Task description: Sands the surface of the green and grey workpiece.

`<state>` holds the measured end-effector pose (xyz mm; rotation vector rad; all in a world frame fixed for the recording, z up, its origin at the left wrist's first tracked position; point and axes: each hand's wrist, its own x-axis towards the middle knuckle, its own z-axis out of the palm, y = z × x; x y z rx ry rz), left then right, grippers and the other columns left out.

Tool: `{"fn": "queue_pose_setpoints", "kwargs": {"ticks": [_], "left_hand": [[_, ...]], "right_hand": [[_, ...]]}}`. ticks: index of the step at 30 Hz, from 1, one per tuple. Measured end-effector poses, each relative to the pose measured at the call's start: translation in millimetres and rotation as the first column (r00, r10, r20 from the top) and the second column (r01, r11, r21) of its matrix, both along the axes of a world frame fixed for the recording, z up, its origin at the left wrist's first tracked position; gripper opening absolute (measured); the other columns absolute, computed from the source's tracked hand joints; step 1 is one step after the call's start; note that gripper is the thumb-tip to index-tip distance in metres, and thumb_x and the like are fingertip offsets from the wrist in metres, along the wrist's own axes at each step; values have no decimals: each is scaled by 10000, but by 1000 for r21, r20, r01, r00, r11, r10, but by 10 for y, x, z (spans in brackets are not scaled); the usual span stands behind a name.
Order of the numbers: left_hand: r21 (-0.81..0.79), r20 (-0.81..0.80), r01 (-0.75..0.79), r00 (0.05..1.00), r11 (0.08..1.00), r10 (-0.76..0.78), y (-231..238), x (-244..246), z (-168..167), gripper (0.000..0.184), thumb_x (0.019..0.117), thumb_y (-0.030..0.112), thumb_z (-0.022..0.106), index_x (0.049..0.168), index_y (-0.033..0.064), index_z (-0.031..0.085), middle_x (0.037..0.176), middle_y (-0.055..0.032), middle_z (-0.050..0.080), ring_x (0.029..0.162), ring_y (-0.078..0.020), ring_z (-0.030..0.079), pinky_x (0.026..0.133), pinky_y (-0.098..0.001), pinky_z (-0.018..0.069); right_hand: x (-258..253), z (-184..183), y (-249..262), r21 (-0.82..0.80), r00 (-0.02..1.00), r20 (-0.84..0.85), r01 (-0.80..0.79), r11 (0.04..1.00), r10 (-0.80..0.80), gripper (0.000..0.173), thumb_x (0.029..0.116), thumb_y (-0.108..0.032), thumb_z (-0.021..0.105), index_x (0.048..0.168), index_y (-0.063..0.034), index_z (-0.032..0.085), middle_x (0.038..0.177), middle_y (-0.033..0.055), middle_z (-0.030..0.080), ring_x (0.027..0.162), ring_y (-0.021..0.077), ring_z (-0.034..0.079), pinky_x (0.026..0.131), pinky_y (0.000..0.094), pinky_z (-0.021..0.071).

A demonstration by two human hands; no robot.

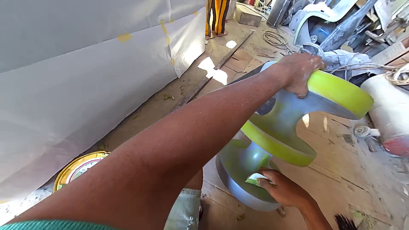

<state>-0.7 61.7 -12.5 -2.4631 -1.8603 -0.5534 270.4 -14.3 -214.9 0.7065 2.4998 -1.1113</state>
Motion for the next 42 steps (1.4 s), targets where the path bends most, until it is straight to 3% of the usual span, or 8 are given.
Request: {"fn": "queue_pose_setpoints", "kwargs": {"ticks": [4, 7, 11, 16, 22, 29, 38, 42], "left_hand": [[39, 34, 52, 998, 998, -54, 9, -318, -100, 657, 705, 414, 876, 1249, 134, 635, 1180, -92, 685, 1109, -288, 649, 903, -560, 526], [54, 62, 73, 995, 996, -76, 8, -469, -146, 640, 695, 423, 888, 1199, 114, 642, 1129, -97, 691, 1072, -281, 658, 894, -546, 531], [39, 77, 75, 994, 996, -78, 24, -502, -131, 586, 700, 418, 887, 1143, 126, 640, 1031, -79, 698, 978, -257, 676, 830, -523, 541], [33, 79, 84, 993, 996, -86, 83, -465, -111, 562, 701, 399, 886, 1135, 137, 646, 1017, -74, 705, 972, -260, 679, 831, -531, 536], [76, 90, 120, 988, 990, -126, 114, -489, -158, 527, 690, 398, 884, 1074, 123, 651, 965, -71, 700, 928, -249, 677, 800, -530, 533], [59, 86, 95, 991, 994, -100, 105, -484, -142, 550, 695, 396, 891, 1107, 123, 650, 998, -71, 703, 953, -242, 677, 829, -515, 535], [64, 129, 95, 986, 993, -103, 113, -515, -168, 527, 672, 377, 901, 1070, 138, 652, 966, -53, 705, 924, -221, 681, 802, -499, 547], [62, 106, 83, 990, 995, -89, 139, -506, -147, 528, 678, 391, 900, 1065, 130, 652, 964, -59, 702, 925, -228, 675, 814, -499, 535]], "right_hand": [[310, -259, 57, 55, 819, -525, 307, 950, -234, 349, 1027, -208, 498, 1305, -182, 707, 1262, 10, 694, 1189, 116, 640, 1016, 332, 556], [393, -504, 84, 189, 719, -670, 405, 894, -184, 367, 1007, -136, 513, 1320, -148, 703, 1256, 22, 697, 1162, 123, 657, 993, 331, 578], [275, -680, 120, 423, 739, -671, 452, 785, -64, 396, 979, -128, 531, 1325, -198, 710, 1313, 29, 677, 1191, 135, 652, 1004, 357, 575], [132, -799, 78, 682, 869, -493, 352, 641, 47, 406, 941, -149, 630, 1331, -227, 710, 1069, 94, 714, 832, 201, 722, 698, 369, 627], [350, -521, 160, 551, 997, -55, -7, 835, 45, 465, 970, -183, 568, 1405, -331, 639, 1186, 73, 657, 1047, 214, 665, 870, 400, 576], [429, -751, 403, 494, 841, -540, 280, 823, 37, 453, 998, -154, 548, 1400, -337, 646, 1409, 35, 612, 1209, 127, 647, 973, 332, 590], [457, -669, 309, 438, 949, -300, 48, 898, 96, 451, 982, -191, 563, 1360, -419, 654, 1270, -21, 649, 1155, 98, 627, 965, 332, 563], [492, -803, 380, 515, 818, -570, 283, 809, 76, 369, 1001, -229, 549, 1311, -350, 707, 1269, -31, 699, 1161, 105, 659, 971, 347, 580]]}}
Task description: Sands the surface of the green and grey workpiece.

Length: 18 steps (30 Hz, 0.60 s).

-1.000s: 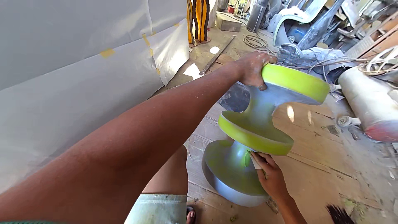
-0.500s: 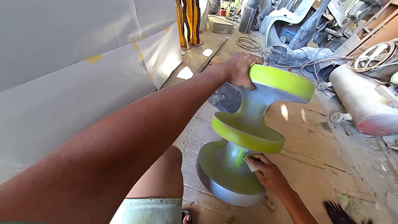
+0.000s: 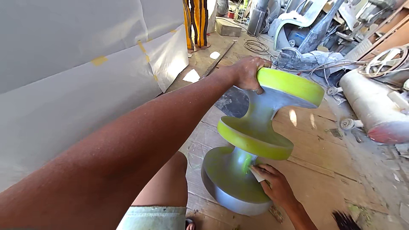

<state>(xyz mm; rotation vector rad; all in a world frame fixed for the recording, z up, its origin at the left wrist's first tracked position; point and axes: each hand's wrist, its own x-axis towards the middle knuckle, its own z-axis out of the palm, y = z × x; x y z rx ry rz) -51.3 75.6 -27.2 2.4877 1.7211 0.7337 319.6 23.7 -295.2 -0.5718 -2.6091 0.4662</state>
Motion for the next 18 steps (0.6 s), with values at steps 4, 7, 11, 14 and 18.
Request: {"fn": "queue_pose_setpoints", "kwargs": {"ticks": [4, 7, 11, 14, 18], "left_hand": [[-24, -7, -10, 1000, 1000, 10, 14, 1, 13, 528, 696, 393, 895, 1086, 135, 650, 976, -57, 702, 934, -227, 675, 821, -498, 532], [-14, 6, 13, 1000, 1000, -13, 45, -12, -4, 525, 690, 383, 897, 1076, 128, 650, 972, -61, 701, 929, -229, 675, 814, -499, 534], [0, 46, 34, 998, 999, -34, 56, -53, -29, 527, 678, 358, 908, 1076, 116, 659, 987, -72, 701, 942, -233, 675, 826, -506, 542], [2, 49, 36, 998, 999, -36, 39, -48, -27, 528, 682, 351, 907, 1091, 121, 663, 986, -64, 707, 938, -224, 681, 823, -493, 546], [-3, 21, 20, 1000, 1000, -19, 34, -41, -26, 538, 678, 380, 901, 1084, 128, 653, 973, -67, 700, 936, -240, 675, 820, -524, 538]], "right_hand": [[-135, -111, 17, 86, 965, -235, 142, 986, -118, 395, 933, -118, 587, 1278, -234, 742, 1265, 130, 658, 1096, 166, 689, 931, 329, 603], [-199, -183, 18, 166, 963, -247, 155, 974, -111, 358, 936, -119, 614, 1256, -192, 755, 1207, 124, 698, 1009, 157, 715, 849, 295, 616], [-194, -215, 22, 163, 995, -54, 95, 982, -87, 338, 947, -120, 611, 1242, -192, 760, 1164, 48, 745, 973, 158, 741, 787, 332, 631], [-120, -105, 47, 78, 986, 162, 32, 996, -45, 362, 949, -119, 597, 1256, -233, 752, 1139, 36, 724, 936, 173, 726, 771, 366, 622], [33, 17, 122, -13, 951, 306, -38, 999, 40, 391, 967, -148, 579, 1315, -271, 710, 1266, 17, 680, 1050, 160, 697, 862, 364, 604]]}}
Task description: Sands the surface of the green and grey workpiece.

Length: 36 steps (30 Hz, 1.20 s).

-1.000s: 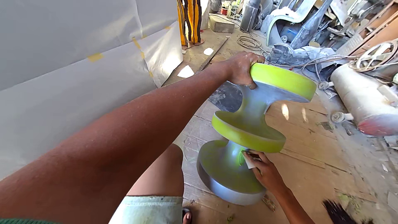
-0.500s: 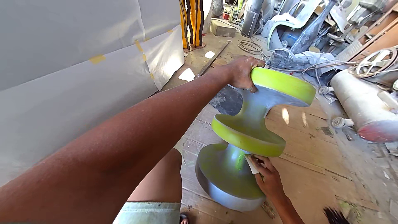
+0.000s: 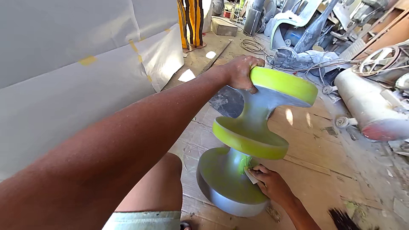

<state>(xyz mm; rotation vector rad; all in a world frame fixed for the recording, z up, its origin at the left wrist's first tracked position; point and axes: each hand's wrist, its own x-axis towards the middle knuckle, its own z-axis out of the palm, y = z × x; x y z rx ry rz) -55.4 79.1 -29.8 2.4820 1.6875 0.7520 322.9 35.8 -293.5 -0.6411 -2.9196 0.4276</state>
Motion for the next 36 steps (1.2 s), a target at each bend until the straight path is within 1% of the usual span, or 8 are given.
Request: {"fn": "queue_pose_setpoints", "kwargs": {"ticks": [7, 13, 16, 18, 24, 27, 33, 36], "left_hand": [[14, -13, -6, 1000, 1000, 7, -41, 16, 10, 541, 684, 368, 905, 1095, 112, 664, 988, -85, 706, 954, -246, 677, 857, -506, 533], [-19, 17, -25, 1000, 1000, 25, -76, 13, 17, 532, 676, 344, 909, 1097, 133, 661, 987, -63, 709, 948, -227, 682, 839, -501, 545], [-23, 10, -25, 1000, 999, 25, -61, 22, 18, 530, 676, 351, 911, 1091, 137, 661, 979, -59, 709, 939, -222, 684, 834, -497, 550], [-8, -8, -26, 1000, 1000, 26, -48, 26, 14, 527, 682, 367, 906, 1083, 132, 659, 971, -61, 705, 937, -226, 681, 840, -497, 546], [7, -10, -20, 1000, 1000, 20, -37, 21, -4, 532, 671, 363, 912, 1068, 118, 656, 953, -73, 700, 931, -242, 676, 840, -510, 539], [3, 5, -8, 1000, 1000, 8, -44, 29, 3, 516, 671, 343, 915, 1054, 111, 658, 948, -74, 698, 921, -235, 674, 835, -500, 541], [2, -10, -28, 1000, 1000, 28, -29, 32, -9, 534, 673, 387, 905, 1066, 129, 652, 943, -55, 699, 913, -229, 677, 813, -506, 542], [-10, -10, -39, 999, 999, 39, -36, 57, 9, 532, 671, 381, 904, 1069, 131, 655, 948, -60, 704, 912, -235, 679, 802, -512, 537]], "right_hand": [[-96, -165, -14, 69, 884, -457, 151, 986, -104, 401, 929, -108, 624, 1301, -213, 730, 1306, 133, 669, 1090, 189, 713, 878, 346, 623], [-89, -144, -56, -56, 967, -252, 32, 998, -45, 572, 854, -29, 682, 1361, -294, 683, 1322, 57, 650, 1141, 154, 671, 938, 328, 597], [14, -55, -5, -83, 995, -89, -42, 996, 35, 541, 916, -95, 637, 1392, -353, 646, 1316, 8, 649, 1138, 136, 659, 932, 351, 590], [67, -75, 39, -39, 992, -119, -49, 998, 45, 439, 977, -177, 580, 1361, -372, 663, 1287, -35, 676, 1138, 103, 662, 937, 343, 587], [-76, -265, 28, 72, 836, -534, 193, 978, -126, 332, 949, -134, 589, 1230, -154, 766, 1256, 64, 714, 1115, 134, 700, 933, 304, 601], [-107, -346, 7, 135, 875, -476, 168, 976, -85, 332, 951, -147, 591, 1234, -162, 765, 1198, 54, 748, 1037, 149, 736, 852, 323, 620], [7, -136, 10, 259, 997, -73, 9, 966, 11, 380, 894, -185, 633, 1247, -266, 748, 1158, 22, 719, 1017, 181, 710, 820, 368, 615], [123, -127, 83, 419, 981, -132, -75, 905, 142, 346, 878, -235, 624, 1196, -223, 759, 1115, 57, 733, 949, 211, 731, 718, 374, 622]]}}
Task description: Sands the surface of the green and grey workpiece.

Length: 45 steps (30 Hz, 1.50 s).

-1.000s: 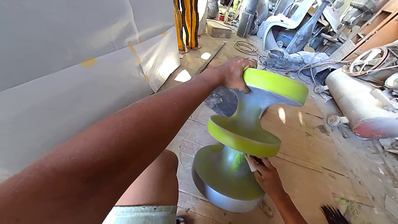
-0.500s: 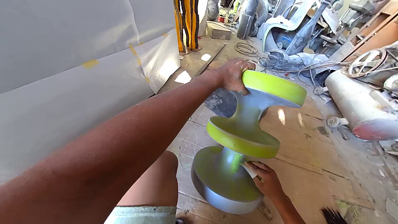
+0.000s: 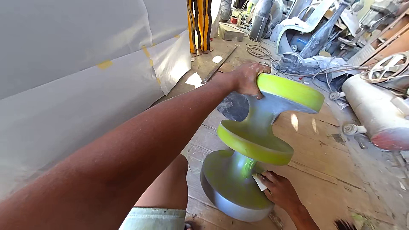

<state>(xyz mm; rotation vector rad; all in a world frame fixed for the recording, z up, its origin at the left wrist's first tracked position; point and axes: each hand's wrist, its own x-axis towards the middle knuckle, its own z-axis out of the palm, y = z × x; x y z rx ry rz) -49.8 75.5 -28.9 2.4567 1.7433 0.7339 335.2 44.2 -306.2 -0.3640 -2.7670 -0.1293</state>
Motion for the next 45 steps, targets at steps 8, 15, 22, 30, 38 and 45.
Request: {"fn": "queue_pose_setpoints", "kwargs": {"ticks": [8, 15, 22, 30, 38, 45], "left_hand": [[-12, 3, -1, 1000, 1000, 1, 5, 1, 21, 531, 679, 376, 900, 1084, 134, 657, 968, -57, 705, 920, -227, 679, 802, -503, 541], [-1, -15, 1, 1000, 1000, -1, 15, -12, 13, 538, 685, 387, 895, 1081, 115, 654, 982, -79, 701, 948, -254, 674, 828, -525, 532], [-8, -10, 4, 1000, 1000, -4, 25, 7, 24, 535, 691, 383, 890, 1091, 117, 656, 1003, -78, 702, 963, -251, 674, 831, -520, 532], [-23, -20, -21, 1000, 1000, 21, 27, 5, 37, 555, 682, 406, 894, 1096, 130, 649, 1019, -75, 697, 981, -256, 670, 827, -529, 531], [-41, -30, -42, 999, 998, 41, -5, 24, 57, 556, 693, 408, 889, 1111, 130, 649, 1027, -80, 697, 982, -265, 668, 825, -533, 526], [-18, -5, -13, 1000, 1000, 13, 10, 3, 32, 553, 685, 384, 894, 1107, 117, 658, 1030, -88, 699, 978, -267, 674, 820, -535, 539]], "right_hand": [[-571, 225, -363, 132, 979, -85, 193, 972, -183, 577, 867, -4, 654, 1391, -246, 650, 1264, 118, 682, 1043, 272, 712, 736, 362, 622], [-650, 217, -505, 173, 972, 53, 216, 961, -228, 604, 793, -5, 731, 1350, -234, 683, 1240, 111, 692, 1066, 270, 705, 759, 349, 616], [-760, 228, -545, 262, 939, 56, 315, 912, -340, 663, 805, 5, 727, 1415, -236, 633, 1259, 142, 669, 1103, 308, 674, 799, 358, 600], [-769, 352, -483, 363, 974, 22, 204, 909, -227, 600, 838, -33, 681, 1404, -225, 642, 1263, 78, 693, 1065, 269, 690, 829, 363, 579], [-901, 199, -592, 401, 929, 89, 297, 867, -359, 553, 882, -58, 642, 1415, -204, 629, 1310, 41, 670, 1133, 263, 653, 871, 365, 551], [-828, 323, -526, 328, 959, 7, 266, 906, -284, 613, 820, -17, 702, 1398, -216, 653, 1210, 137, 696, 1025, 291, 703, 813, 366, 595]]}}
